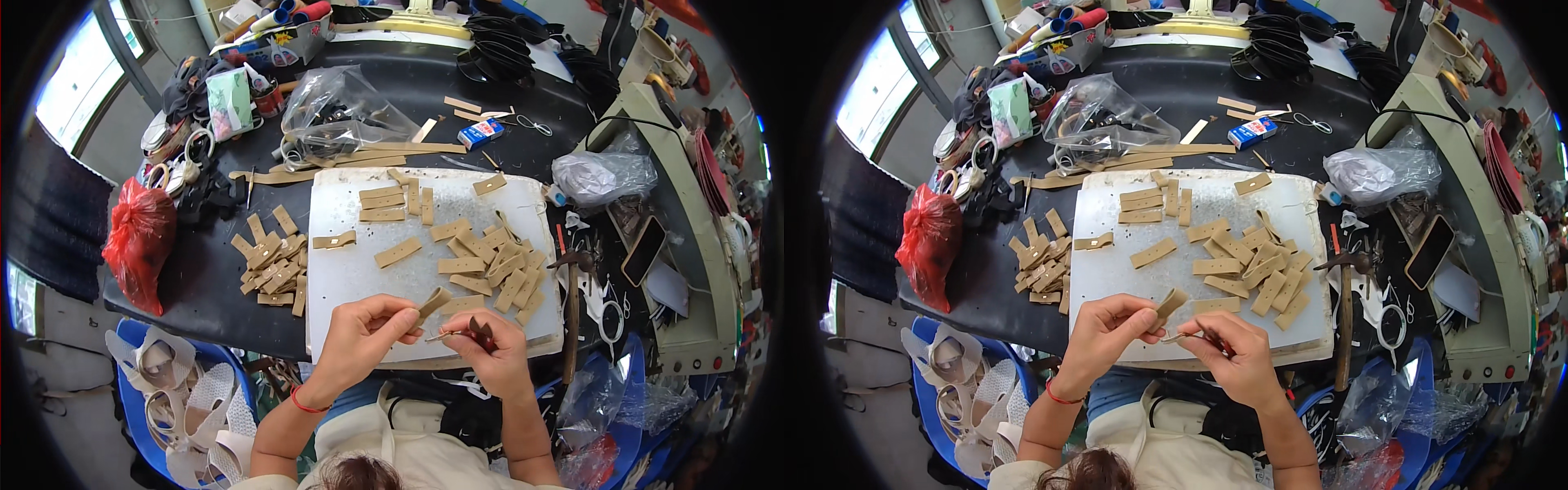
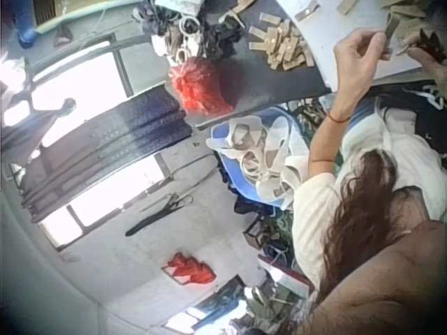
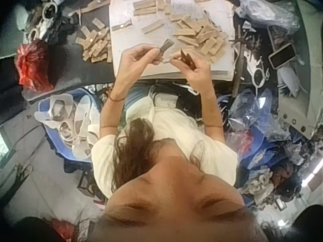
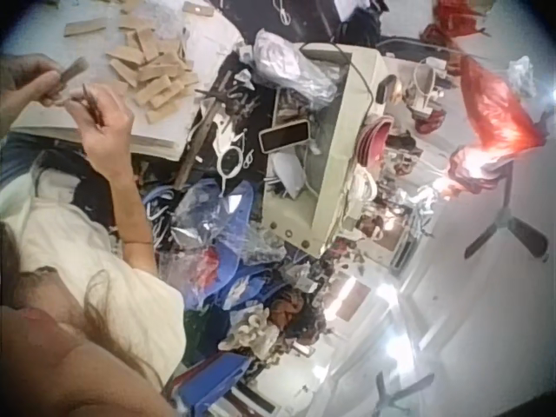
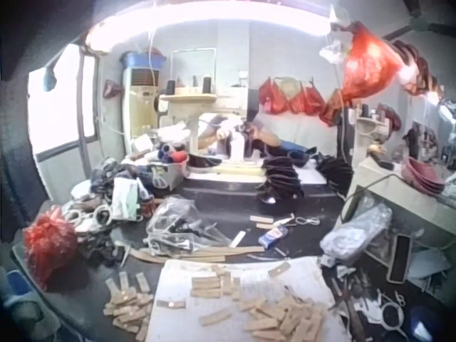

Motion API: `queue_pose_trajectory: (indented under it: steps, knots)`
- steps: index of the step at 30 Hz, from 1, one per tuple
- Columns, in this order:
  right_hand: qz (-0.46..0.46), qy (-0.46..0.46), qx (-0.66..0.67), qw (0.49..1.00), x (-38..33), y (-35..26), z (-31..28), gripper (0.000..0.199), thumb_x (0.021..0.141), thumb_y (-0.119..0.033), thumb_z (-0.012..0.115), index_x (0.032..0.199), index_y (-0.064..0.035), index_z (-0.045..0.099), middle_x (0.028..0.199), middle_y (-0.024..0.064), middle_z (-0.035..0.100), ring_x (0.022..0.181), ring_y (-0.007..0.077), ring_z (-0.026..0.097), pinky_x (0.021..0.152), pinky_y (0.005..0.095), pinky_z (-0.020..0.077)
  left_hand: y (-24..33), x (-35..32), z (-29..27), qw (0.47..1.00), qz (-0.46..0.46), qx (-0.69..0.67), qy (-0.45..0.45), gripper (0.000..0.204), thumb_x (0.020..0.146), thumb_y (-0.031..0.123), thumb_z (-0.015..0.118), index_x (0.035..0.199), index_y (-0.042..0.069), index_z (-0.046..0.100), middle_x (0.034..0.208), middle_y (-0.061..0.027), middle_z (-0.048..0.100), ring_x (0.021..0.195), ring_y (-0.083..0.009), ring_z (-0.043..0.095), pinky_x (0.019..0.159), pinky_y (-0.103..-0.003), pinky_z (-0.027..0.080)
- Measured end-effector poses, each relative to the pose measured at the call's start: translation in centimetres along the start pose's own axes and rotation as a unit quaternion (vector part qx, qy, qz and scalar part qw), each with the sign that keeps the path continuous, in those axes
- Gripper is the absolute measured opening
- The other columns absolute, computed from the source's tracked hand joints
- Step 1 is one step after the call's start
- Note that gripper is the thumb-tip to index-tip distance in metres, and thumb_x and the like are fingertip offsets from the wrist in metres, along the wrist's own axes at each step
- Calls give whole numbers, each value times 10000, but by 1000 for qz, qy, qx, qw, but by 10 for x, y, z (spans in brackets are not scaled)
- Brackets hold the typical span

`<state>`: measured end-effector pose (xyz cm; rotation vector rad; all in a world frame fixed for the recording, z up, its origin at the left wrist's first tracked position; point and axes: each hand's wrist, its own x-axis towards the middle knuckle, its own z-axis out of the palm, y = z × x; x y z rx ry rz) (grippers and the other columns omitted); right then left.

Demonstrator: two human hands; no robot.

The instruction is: The person uses red-handled shears to trim the edges of small rectangular leather pieces. They pick up each piece from a pile on a white cutting board, snip the corners or edges, and place the trimmed piece back onto the board. The process is repeated for multiple pieces throughout the clip.

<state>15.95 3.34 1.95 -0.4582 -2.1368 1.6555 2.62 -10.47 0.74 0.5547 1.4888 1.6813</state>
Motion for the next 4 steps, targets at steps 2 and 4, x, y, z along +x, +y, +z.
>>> queue_pose_trajectory:
  steps: [2, 4]
  knots:
    - [-81, 1, -51, 995, 2, 0, 0, 135, 782, -8, 680, 909, -53, 667, 790, 5, 618, 571, 39, 493, 496, 180, 374, 2, -3, 2, 999, -15, -24, -24, 211, 883, 109, 593, 1006, -61, 620, 858, -119, 658, 769, -147, 647, 693, -244, 541]
    - [-122, 17, -76, 990, 4, 2, 1, 138, 795, -51, 688, 930, -66, 664, 837, 11, 638, 562, 68, 501, 499, 194, 393, 5, -4, 4, 998, -29, -38, -45, 219, 883, 116, 595, 1011, -60, 618, 873, -123, 658, 778, -151, 647, 703, -247, 542]
